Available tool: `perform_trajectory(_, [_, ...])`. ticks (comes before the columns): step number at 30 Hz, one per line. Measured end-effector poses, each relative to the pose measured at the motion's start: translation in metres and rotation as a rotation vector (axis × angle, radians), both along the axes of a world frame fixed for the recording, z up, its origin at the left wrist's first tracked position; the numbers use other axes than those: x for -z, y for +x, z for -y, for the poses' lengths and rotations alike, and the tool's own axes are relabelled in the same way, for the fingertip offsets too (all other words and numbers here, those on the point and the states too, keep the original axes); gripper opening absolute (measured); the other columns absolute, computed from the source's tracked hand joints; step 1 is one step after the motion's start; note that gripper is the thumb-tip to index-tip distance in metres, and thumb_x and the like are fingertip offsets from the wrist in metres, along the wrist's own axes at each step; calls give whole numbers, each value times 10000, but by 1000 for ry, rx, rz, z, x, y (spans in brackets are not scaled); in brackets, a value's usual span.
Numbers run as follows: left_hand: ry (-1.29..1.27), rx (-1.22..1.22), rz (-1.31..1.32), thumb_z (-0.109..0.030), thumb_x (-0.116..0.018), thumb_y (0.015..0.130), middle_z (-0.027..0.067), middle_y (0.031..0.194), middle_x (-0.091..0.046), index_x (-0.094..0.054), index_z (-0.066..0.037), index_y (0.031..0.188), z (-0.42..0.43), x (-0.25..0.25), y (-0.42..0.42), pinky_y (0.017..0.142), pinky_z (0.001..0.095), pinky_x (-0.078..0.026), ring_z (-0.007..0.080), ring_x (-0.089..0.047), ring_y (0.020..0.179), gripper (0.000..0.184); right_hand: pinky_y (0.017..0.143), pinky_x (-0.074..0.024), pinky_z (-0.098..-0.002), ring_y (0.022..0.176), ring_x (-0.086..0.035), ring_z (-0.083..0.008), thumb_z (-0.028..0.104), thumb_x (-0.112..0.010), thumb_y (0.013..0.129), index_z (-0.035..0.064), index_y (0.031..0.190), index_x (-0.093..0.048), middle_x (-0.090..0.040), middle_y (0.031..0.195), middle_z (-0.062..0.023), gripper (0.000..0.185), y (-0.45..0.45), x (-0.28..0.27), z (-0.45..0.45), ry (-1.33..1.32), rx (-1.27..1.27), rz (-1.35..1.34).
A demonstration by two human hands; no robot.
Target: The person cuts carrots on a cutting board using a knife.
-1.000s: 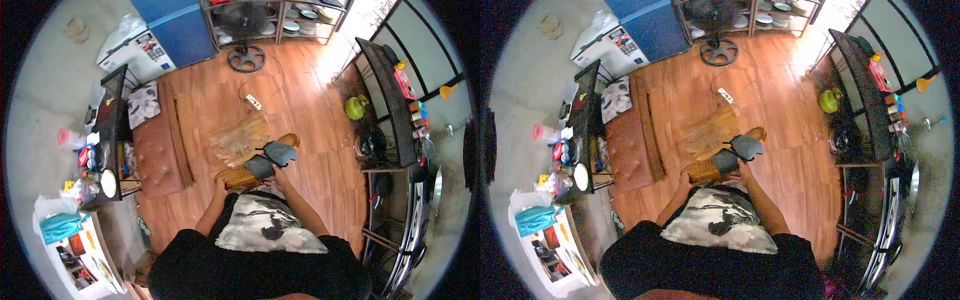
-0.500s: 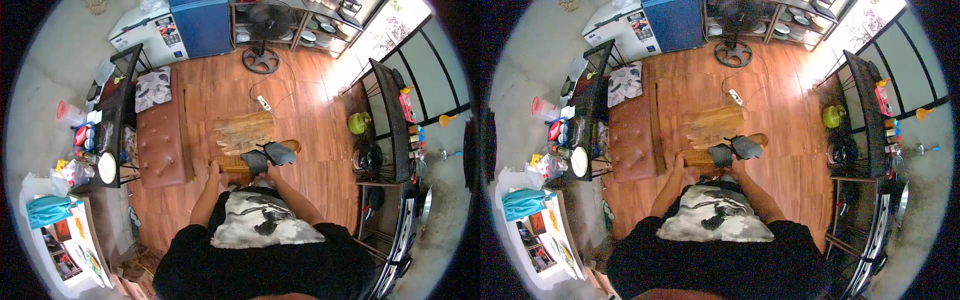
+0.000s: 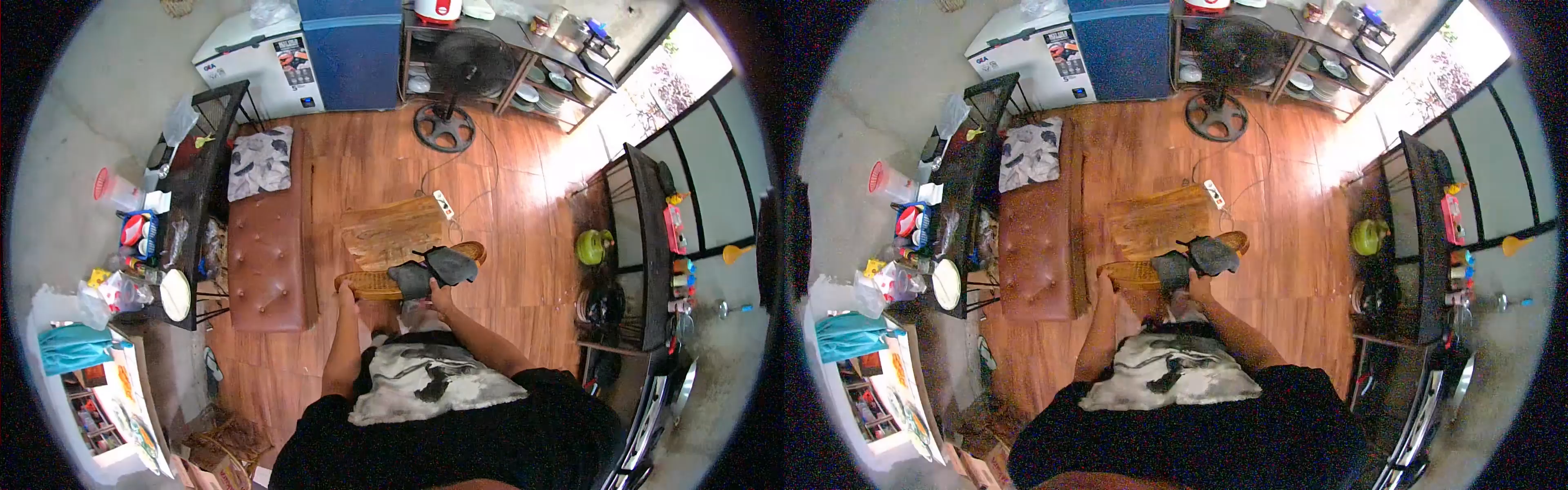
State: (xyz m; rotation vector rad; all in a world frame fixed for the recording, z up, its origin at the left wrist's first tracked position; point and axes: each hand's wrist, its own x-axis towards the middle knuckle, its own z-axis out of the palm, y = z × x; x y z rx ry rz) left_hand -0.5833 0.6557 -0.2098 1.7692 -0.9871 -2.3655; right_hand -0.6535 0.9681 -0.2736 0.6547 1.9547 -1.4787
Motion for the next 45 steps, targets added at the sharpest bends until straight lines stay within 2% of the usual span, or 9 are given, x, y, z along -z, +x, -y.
perform_trajectory(3, [-91,-273,47,-252,-551,953,40,748,-615,-535,-119,808,1,-70,-33,472,353,-465,160,-577,625,198,581,-628,-446,758,-733,-330,408,-553,1046,27,1284,-310,-659,1079,-212,511,-40,-113,49,-210,80,151])
perform_trajectory(7, [32,-254,-192,-308,-645,945,63,916,-669,-637,-107,949,56,-42,-33,571,387,-563,226,-675,761,201,577,-629,-444,731,-738,-332,412,-556,1042,9,1285,-337,-685,1003,-191,519,-94,-57,74,-240,-172,165])
perform_trajectory(11, [-196,-166,-155,-320,-631,993,57,1035,-699,-603,-94,1297,102,-96,-16,715,385,-595,213,-681,884,380,777,-513,-610,931,-681,-476,533,-560,1003,-72,1139,-698,-689,1039,-330,635,-118,-72,116,500,-794,-755])
perform_trajectory(13, [-445,-202,-44,-201,-605,988,56,1064,-720,-629,-70,1287,110,-148,-5,692,291,-536,176,-667,925,327,682,-494,-566,723,-640,-399,750,-528,923,15,1033,-752,-682,816,-252,777,-142,-92,145,496,-519,-294])
perform_trajectory(15, [-552,-146,-22,-143,-573,987,73,1033,-730,-644,-79,1271,125,-140,36,700,267,-534,153,-667,866,300,726,-554,-410,876,-692,-274,752,-464,957,19,1233,-631,-713,1028,-169,800,-144,-81,155,-409,-2,133])
perform_trajectory(21, [-796,-160,256,-153,-591,981,80,962,-723,-679,-50,1193,48,-115,194,644,300,-552,155,-659,797,251,702,-579,-383,754,-634,-259,718,-506,960,65,957,-600,-642,814,-100,659,-82,-204,198,-641,2,546])
perform_trajectory(23, [-546,-564,87,-177,-595,983,79,925,-719,-696,-47,1148,-4,-156,221,644,301,-553,164,-668,787,234,779,-590,-428,833,-662,-288,606,-534,1004,82,996,-595,-673,906,-119,528,-81,-84,188,-852,-281,710])
perform_trajectory(32, [-181,-997,222,-296,-655,956,122,947,-740,-648,-36,1182,-115,-112,378,626,337,-541,204,-697,775,345,916,-569,-460,1081,-662,-336,361,-600,1018,98,1218,-593,-680,1181,-167,330,23,-165,292,-561,-874,743])
perform_trajectory(45, [-583,-990,233,-266,-631,1010,85,1040,-738,-653,-36,1173,70,-211,520,774,347,-536,189,-695,919,283,866,-571,-433,1014,-702,-282,367,-495,1044,111,1367,-546,-711,1155,-154,415,248,-218,457,-398,-1489,677])
